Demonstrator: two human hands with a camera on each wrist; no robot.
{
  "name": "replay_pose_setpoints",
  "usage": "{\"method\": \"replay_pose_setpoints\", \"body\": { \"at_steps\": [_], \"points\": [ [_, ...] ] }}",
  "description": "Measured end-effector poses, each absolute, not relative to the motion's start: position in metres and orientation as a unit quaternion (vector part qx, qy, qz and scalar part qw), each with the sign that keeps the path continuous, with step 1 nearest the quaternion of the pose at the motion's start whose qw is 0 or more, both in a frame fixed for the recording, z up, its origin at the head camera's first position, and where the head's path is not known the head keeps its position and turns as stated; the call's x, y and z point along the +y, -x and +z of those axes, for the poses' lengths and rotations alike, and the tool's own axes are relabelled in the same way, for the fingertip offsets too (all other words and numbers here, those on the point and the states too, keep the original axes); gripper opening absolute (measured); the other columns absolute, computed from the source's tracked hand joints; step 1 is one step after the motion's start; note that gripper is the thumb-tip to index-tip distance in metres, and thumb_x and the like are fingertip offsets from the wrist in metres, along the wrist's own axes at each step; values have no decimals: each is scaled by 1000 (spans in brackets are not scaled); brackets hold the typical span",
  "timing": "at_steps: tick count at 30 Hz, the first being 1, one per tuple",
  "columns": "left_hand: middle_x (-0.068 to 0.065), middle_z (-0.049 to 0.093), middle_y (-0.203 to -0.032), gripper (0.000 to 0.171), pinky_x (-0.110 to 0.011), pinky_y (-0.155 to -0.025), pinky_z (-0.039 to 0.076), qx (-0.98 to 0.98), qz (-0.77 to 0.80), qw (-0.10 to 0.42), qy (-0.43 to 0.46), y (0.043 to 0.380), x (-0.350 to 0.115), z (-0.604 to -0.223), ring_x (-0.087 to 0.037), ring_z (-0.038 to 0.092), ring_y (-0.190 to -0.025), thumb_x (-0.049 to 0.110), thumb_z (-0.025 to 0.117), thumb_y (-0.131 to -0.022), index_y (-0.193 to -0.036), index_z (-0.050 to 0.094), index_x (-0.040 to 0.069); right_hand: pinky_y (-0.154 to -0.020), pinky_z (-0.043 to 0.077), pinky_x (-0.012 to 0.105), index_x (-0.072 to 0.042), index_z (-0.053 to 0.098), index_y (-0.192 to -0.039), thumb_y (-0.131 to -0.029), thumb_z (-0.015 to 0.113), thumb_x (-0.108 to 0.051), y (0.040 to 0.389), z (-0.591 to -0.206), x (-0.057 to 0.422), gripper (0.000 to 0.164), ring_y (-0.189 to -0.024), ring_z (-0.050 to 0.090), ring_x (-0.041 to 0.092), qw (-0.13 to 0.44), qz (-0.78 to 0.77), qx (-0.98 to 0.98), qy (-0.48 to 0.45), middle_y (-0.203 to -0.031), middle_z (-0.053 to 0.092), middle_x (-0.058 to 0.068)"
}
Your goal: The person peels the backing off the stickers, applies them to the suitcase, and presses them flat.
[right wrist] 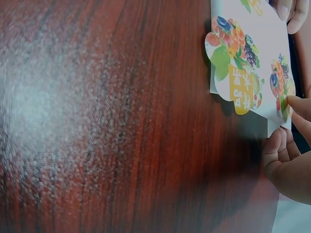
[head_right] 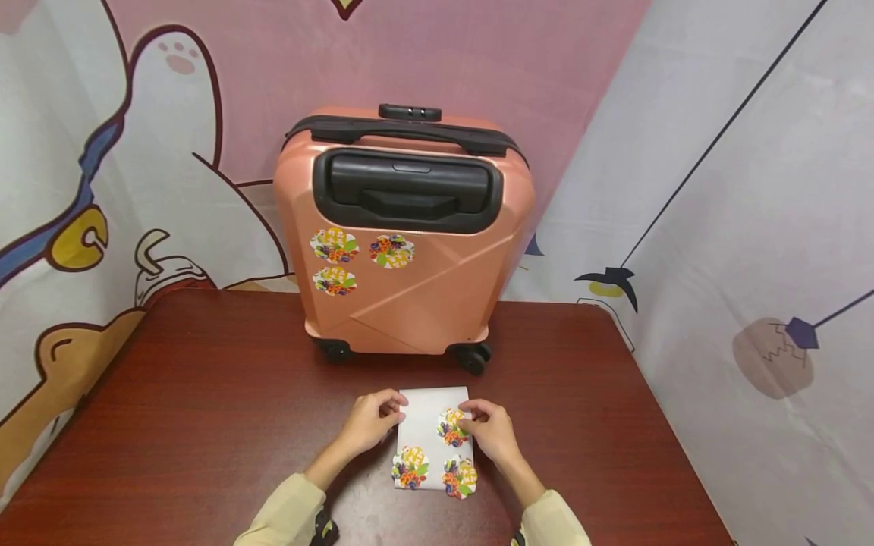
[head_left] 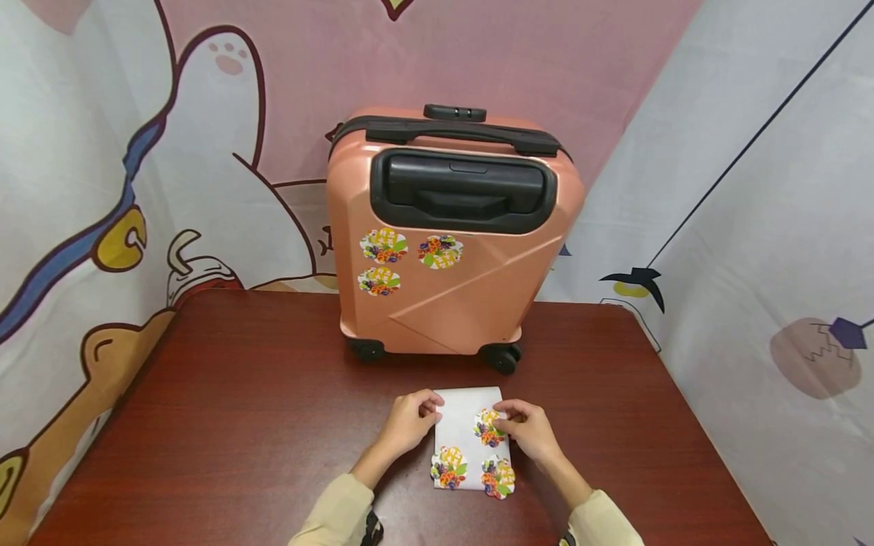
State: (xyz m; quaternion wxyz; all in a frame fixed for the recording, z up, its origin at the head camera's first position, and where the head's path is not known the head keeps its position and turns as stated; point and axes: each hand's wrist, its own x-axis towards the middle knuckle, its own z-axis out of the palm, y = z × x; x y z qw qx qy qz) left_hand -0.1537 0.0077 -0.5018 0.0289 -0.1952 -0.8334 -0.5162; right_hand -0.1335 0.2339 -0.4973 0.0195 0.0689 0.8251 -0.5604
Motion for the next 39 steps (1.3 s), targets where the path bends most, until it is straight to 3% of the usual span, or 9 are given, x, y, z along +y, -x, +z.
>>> {"method": "replay_pose_setpoints", "body": {
  "at_steps": [15,23,31,39],
  "points": [
    [-4,62,-71,12,-25,-60,48,-831,-519,45,197,152,8,-505,-12,57,-65,-6,68,-75,-84,65,1,-46,39,21,3,66,-84,-70,70,9,132,-500,232,16,-53,44,10,-11,-546,836,-61,-67,50,5],
    [0,60,-68,10,-22,-56,46,-800,-539,100,243,154,8,-516,-5,55,-62,-3,67,-76,-82,64,3,-48,43,23,1,66,-79,-69,71,9,131,-501,234,14,-58,49,12,-24,-533,843,-71,-77,54,9],
    [-5,62,-70,13,-24,-60,49,-821,-533,55,198,152,11,-506,-13,59,-65,-9,68,-73,-82,65,0,-50,43,22,-1,67,-73,-67,73,8,130,-500,235,12,-60,49,12,-47,-507,859,-52,-76,53,7],
    [-5,63,-70,11,-22,-60,49,-824,-533,49,186,155,10,-504,-14,59,-65,-7,69,-74,-82,65,0,-51,46,28,4,63,-74,-73,69,9,130,-486,233,7,-57,54,17,4,-535,844,-48,-66,61,12]
  ]
}}
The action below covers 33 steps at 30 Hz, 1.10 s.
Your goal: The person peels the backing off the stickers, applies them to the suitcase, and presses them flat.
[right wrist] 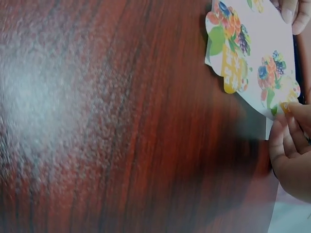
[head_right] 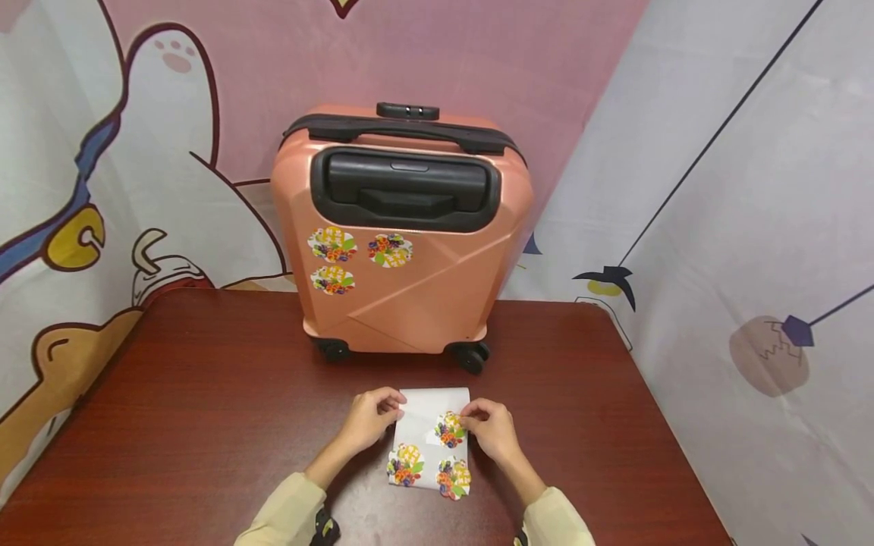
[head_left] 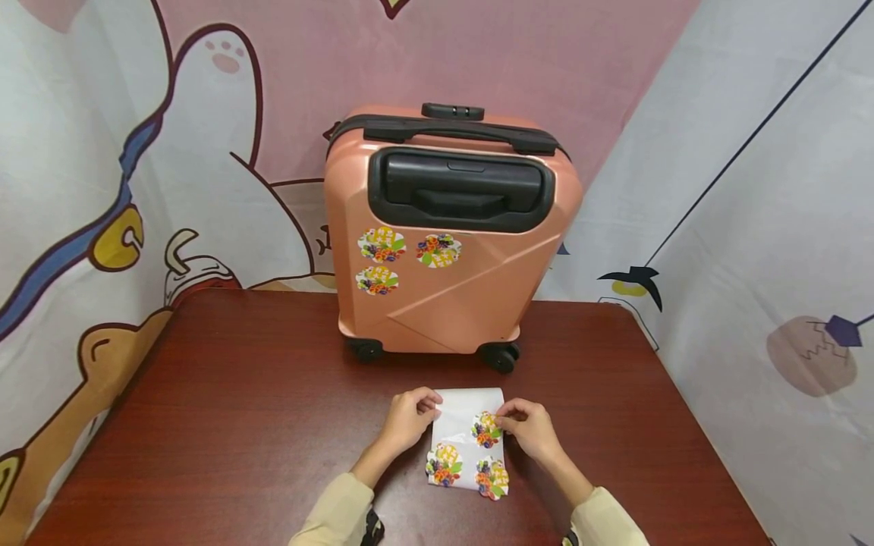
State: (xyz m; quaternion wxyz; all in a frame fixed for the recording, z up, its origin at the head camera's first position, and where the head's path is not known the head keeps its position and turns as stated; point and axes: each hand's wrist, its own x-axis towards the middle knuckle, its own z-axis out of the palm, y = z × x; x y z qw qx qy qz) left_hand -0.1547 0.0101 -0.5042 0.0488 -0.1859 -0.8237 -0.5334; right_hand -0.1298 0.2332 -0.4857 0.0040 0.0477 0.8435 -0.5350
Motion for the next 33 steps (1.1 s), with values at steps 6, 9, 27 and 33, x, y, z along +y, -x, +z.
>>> {"method": "replay_pose_setpoints", "body": {
  "at_steps": [6,9,27,33],
  "points": [
    [-6,63,-71,11,-23,-60,48,-822,-539,39,181,155,8,-502,-17,60,-65,-8,68,-74,-83,65,-1,-48,45,29,4,63,-75,-75,67,7,129,-479,235,5,-57,53,19,21,-522,852,-17,-66,60,13],
    [-6,63,-71,12,-23,-61,49,-824,-536,38,180,155,8,-502,-17,60,-66,-7,68,-74,-83,65,-1,-48,46,32,-1,64,-74,-76,68,5,134,-491,242,7,-57,52,16,24,-519,854,-2,-66,60,8],
    [-5,63,-72,11,-23,-62,49,-829,-527,28,185,156,5,-501,-15,60,-67,-6,68,-75,-84,65,0,-51,49,34,-1,62,-77,-78,68,1,131,-486,253,7,-59,54,13,43,-502,859,87,-72,60,7],
    [-4,63,-73,10,-23,-63,48,-830,-528,16,179,155,5,-500,-14,60,-68,-4,68,-76,-85,65,0,-55,50,36,-1,61,-77,-79,66,3,130,-481,259,6,-62,55,13,51,-507,857,84,-72,59,8]
  ]
}}
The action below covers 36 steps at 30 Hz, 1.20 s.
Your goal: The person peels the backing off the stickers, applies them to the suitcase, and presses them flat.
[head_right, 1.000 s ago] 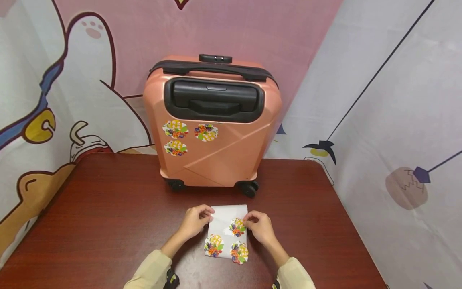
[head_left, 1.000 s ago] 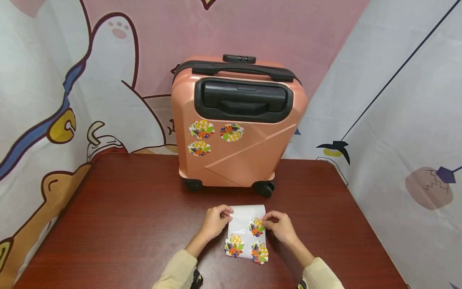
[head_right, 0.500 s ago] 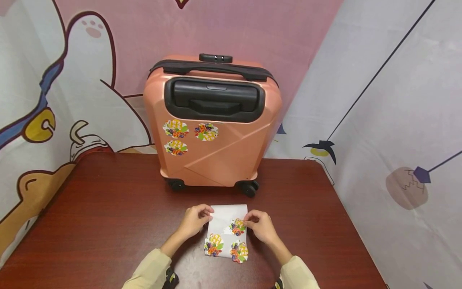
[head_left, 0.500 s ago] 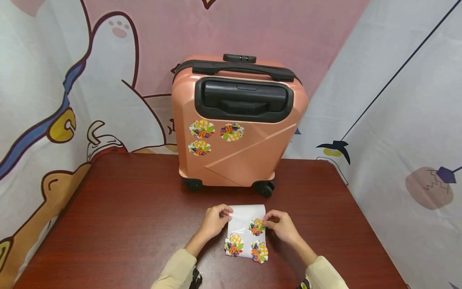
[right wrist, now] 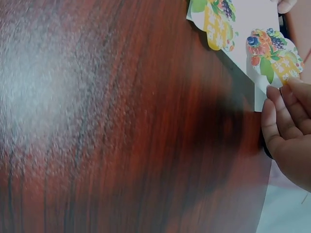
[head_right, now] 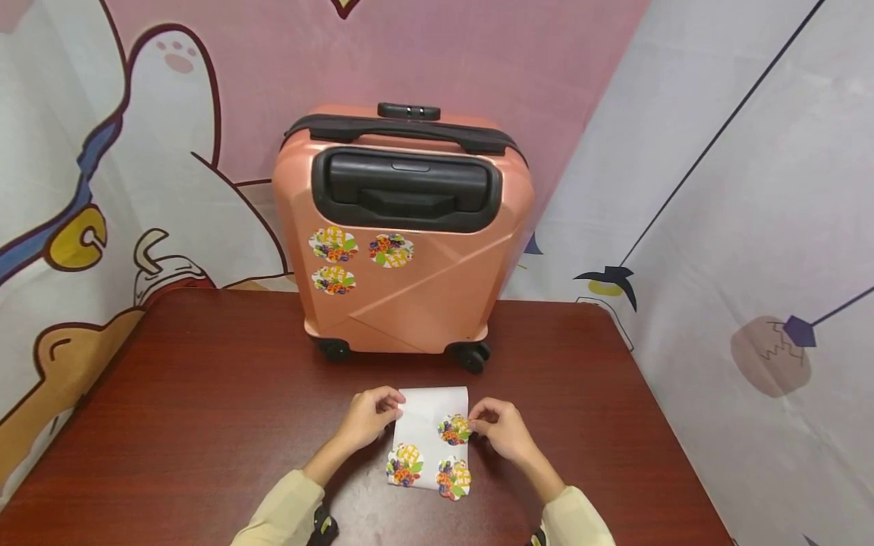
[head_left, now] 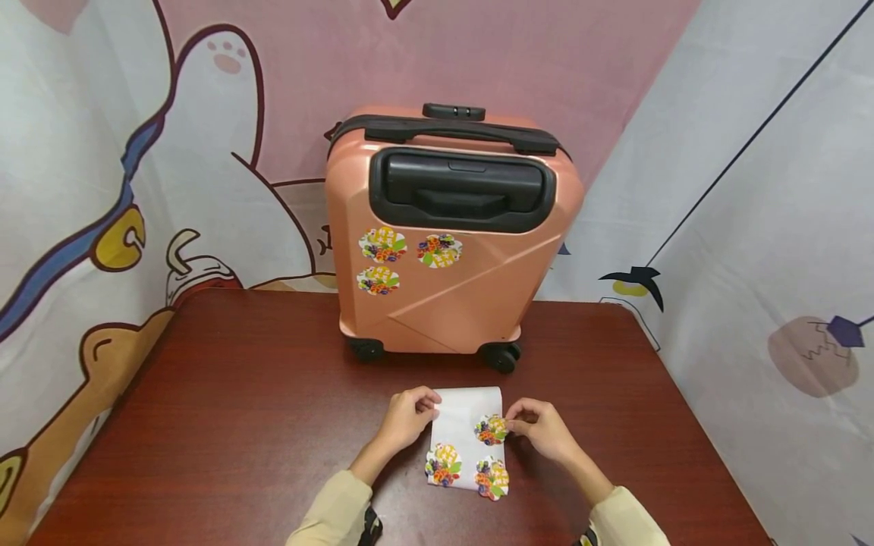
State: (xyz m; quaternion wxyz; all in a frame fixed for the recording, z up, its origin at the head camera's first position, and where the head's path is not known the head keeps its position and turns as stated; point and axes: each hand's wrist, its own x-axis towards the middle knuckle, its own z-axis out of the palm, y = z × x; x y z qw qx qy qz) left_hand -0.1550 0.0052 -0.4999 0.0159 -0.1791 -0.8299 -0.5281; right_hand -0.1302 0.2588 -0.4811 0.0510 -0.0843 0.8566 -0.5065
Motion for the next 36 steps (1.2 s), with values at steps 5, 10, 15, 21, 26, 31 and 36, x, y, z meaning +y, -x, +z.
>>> {"method": "replay_pose_setpoints", "body": {
  "at_steps": [5,10,15,21,26,31,36],
  "points": [
    [-5,64,-74,11,-23,-62,48,-831,-522,2,190,155,4,-498,-15,60,-68,-2,68,-76,-86,65,1,-56,51,36,1,61,-78,-79,65,4,132,-475,263,6,-62,55,12,59,-516,851,84,-71,59,10],
    [-4,66,-78,7,-22,-61,47,-840,-505,8,201,157,0,-498,-14,60,-68,1,67,-79,-85,67,3,-56,50,36,3,61,-80,-78,65,6,135,-467,265,5,-62,56,14,64,-512,850,105,-73,60,11],
    [-2,61,-75,6,-21,-59,46,-842,-500,31,201,160,-3,-495,-11,57,-65,1,68,-78,-83,67,3,-57,50,35,3,62,-82,-79,63,7,142,-462,266,5,-63,56,15,72,-514,847,110,-76,60,12],
    [-1,60,-73,7,-22,-59,45,-840,-501,35,207,164,-2,-483,-10,55,-64,1,68,-78,-84,66,1,-57,50,33,3,62,-83,-79,62,8,150,-456,259,6,-63,56,17,68,-513,846,126,-76,60,13],
    [0,63,-75,6,-22,-61,45,-839,-499,18,217,165,3,-476,-10,57,-67,4,67,-80,-86,66,2,-59,51,37,4,61,-82,-78,61,10,156,-448,245,8,-64,57,18,74,-515,843,138,-74,60,13],
    [0,65,-76,4,-22,-62,46,-830,-511,7,224,163,7,-474,-13,59,-70,6,67,-81,-84,66,4,-59,49,38,3,61,-82,-79,59,9,160,-441,231,7,-65,58,20,81,-519,839,143,-74,60,13],
    [-1,65,-76,4,-22,-62,47,-822,-524,15,220,160,8,-473,-14,60,-71,8,68,-80,-80,65,5,-59,47,30,8,60,-83,-79,58,11,156,-426,215,5,-67,58,25,85,-525,835,145,-77,60,22]
  ]
}}
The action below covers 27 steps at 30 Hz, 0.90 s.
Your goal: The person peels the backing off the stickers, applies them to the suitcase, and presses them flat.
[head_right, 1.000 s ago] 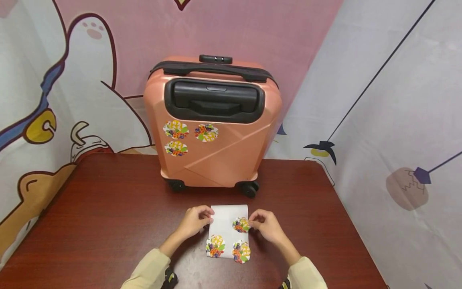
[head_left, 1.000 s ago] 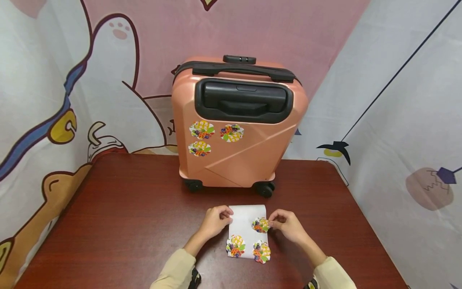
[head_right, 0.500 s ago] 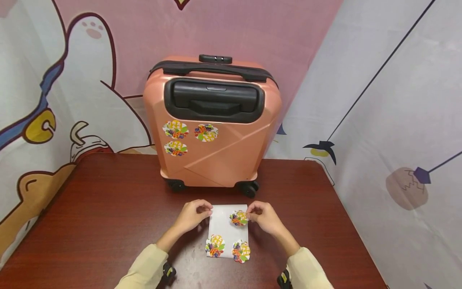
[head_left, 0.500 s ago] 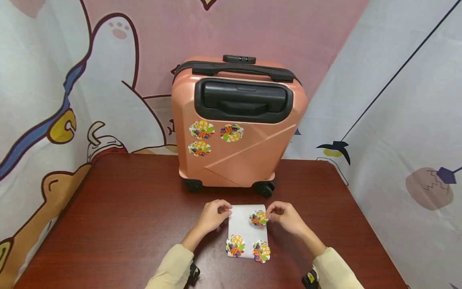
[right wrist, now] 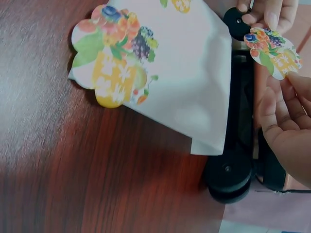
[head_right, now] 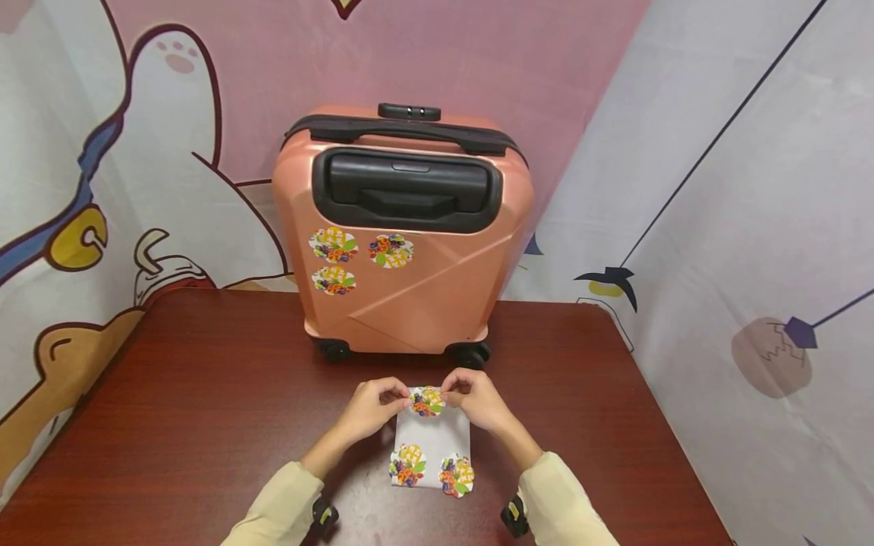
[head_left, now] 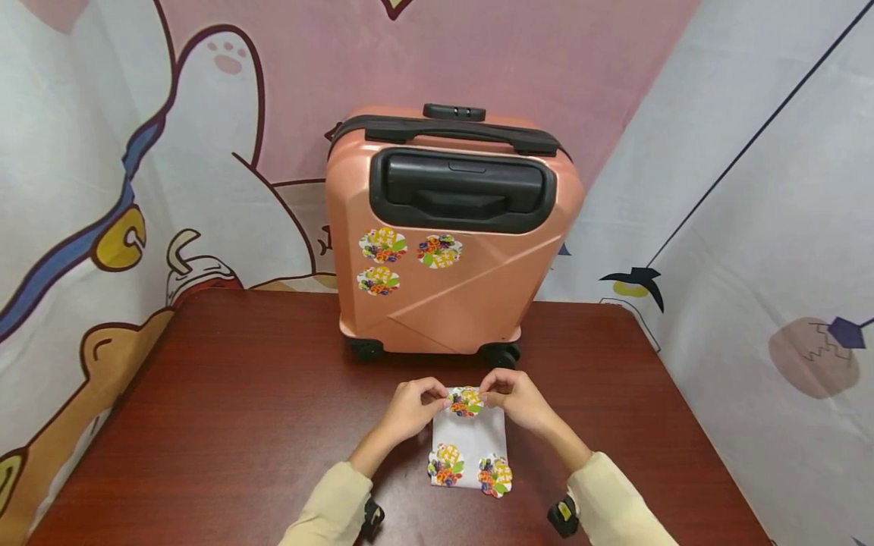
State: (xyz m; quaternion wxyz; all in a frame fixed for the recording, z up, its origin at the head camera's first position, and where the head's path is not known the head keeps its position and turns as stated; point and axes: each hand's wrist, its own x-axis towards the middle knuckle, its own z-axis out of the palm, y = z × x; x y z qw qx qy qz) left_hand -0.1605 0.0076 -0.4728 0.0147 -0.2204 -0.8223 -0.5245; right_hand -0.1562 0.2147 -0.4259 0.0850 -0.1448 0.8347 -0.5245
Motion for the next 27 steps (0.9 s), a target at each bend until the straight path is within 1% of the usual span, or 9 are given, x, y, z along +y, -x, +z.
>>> {"method": "replay_pose_setpoints", "body": {
  "at_steps": [3,6,9,14,20,25,27],
  "points": [
    [-1,65,-74,4,-22,-62,47,-819,-531,30,214,161,7,-473,-13,60,-69,6,68,-80,-78,65,5,-58,46,26,8,60,-83,-79,60,11,157,-425,209,5,-65,57,21,80,-529,833,141,-77,60,22],
    [0,64,-72,5,-21,-60,47,-819,-533,46,206,162,6,-473,-12,59,-66,5,68,-80,-77,64,6,-59,48,30,5,61,-82,-78,64,7,164,-438,210,6,-64,56,14,70,-540,828,137,-75,61,15],
    [0,64,-71,5,-21,-59,47,-821,-533,55,198,163,4,-471,-11,58,-64,5,68,-80,-76,64,6,-59,49,32,5,61,-82,-77,65,6,166,-440,207,6,-64,57,12,63,-545,824,138,-74,61,13],
    [0,63,-71,5,-21,-58,47,-821,-535,66,188,168,0,-465,-11,58,-64,6,68,-80,-77,64,6,-58,48,28,7,61,-81,-77,65,8,169,-433,200,6,-63,57,13,55,-547,823,141,-74,61,15],
    [-1,63,-72,4,-23,-61,48,-821,-534,93,181,174,-6,-456,-15,59,-66,6,68,-80,-78,65,7,-57,49,28,9,58,-77,-76,63,12,165,-409,185,6,-62,57,17,37,-549,823,142,-72,59,21],
    [-2,64,-71,4,-23,-60,49,-819,-537,114,169,179,-9,-448,-15,60,-65,5,69,-79,-78,65,5,-56,48,23,9,57,-76,-78,63,10,164,-392,173,7,-64,59,32,31,-549,826,120,-72,59,25],
    [-3,64,-71,4,-23,-59,49,-819,-535,127,165,181,-10,-445,-15,60,-65,4,69,-79,-77,65,4,-55,46,22,9,57,-77,-78,63,10,165,-388,169,6,-64,58,34,22,-546,830,116,-72,59,26]
  ]
}}
